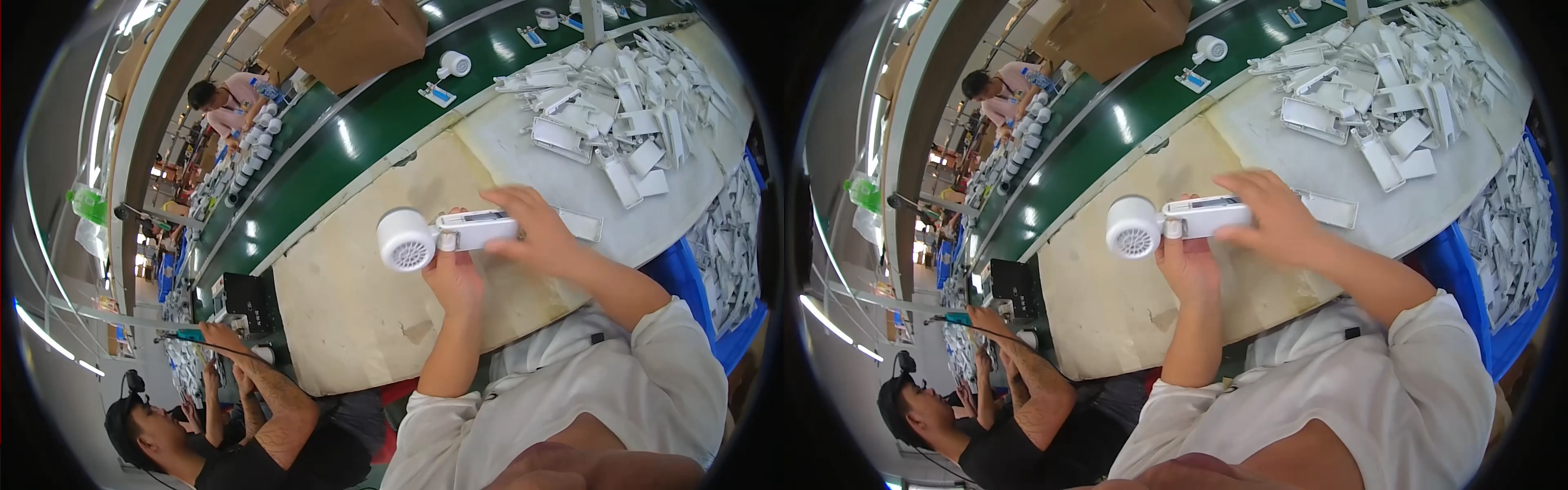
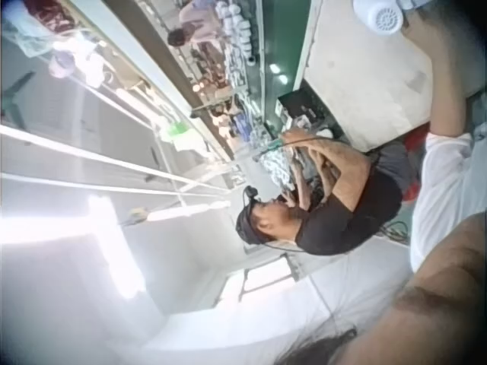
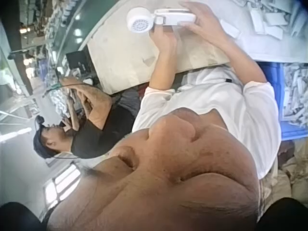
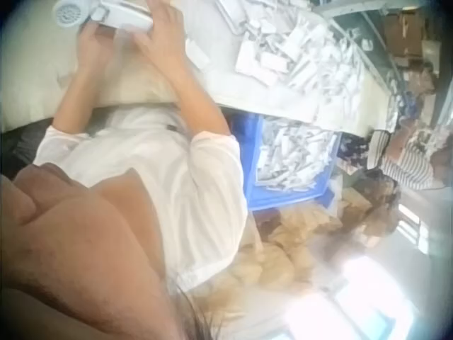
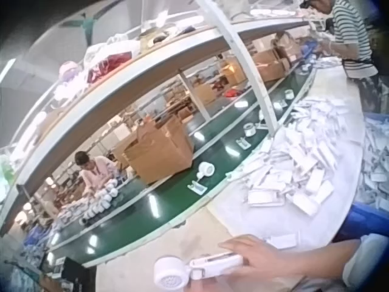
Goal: The person assembles portable fans by attaching plastic handle covers onto the fan head and battery assemblies by hand.
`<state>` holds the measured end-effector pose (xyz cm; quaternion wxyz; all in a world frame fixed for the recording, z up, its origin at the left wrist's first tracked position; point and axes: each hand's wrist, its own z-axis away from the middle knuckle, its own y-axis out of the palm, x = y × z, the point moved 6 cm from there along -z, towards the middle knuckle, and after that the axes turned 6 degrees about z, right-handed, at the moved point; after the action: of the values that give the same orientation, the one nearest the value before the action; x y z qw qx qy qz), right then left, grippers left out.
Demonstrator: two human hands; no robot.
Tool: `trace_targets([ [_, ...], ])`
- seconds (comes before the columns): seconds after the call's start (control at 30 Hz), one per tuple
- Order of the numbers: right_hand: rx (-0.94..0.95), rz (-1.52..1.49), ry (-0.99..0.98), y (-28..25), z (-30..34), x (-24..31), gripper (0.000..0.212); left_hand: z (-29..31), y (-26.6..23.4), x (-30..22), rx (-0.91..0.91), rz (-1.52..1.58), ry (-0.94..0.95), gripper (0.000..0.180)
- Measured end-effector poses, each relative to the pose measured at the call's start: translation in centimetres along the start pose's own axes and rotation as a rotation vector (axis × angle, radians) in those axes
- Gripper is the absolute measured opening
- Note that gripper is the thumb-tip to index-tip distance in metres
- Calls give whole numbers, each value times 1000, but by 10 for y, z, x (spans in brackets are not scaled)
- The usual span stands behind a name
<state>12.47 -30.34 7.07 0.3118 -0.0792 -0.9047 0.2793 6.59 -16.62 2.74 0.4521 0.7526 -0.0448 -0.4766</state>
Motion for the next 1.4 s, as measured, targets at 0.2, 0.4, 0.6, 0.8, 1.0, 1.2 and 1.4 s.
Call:
trace_targets([
  [0.2,475,-789,753,35,22,-35,38,2,5,-5,18,66,-1,28],
  [0.4,173,-378,215,11,14,-17,38,4,11,-12,58,125,5,29],
  [0.6,473,-384,350,29,25,-21,39,-6,11,-15,92,-94,18,31],
  [0.8,434,-136,67,6,27,-28,32,-69,-83,-116,48,-1818,192,34],
  [1.0,427,-182,-6,6,33,-37,24,-93,-174,-183,-203,-2484,-325,35],
  [1.2,400,-132,-129,3,38,-27,23,-156,-73,-102,223,-2112,327,39],
  [1.4,490,-120,-161,10,39,-27,20,-327,-46,71,23,-1576,-26,40],
])
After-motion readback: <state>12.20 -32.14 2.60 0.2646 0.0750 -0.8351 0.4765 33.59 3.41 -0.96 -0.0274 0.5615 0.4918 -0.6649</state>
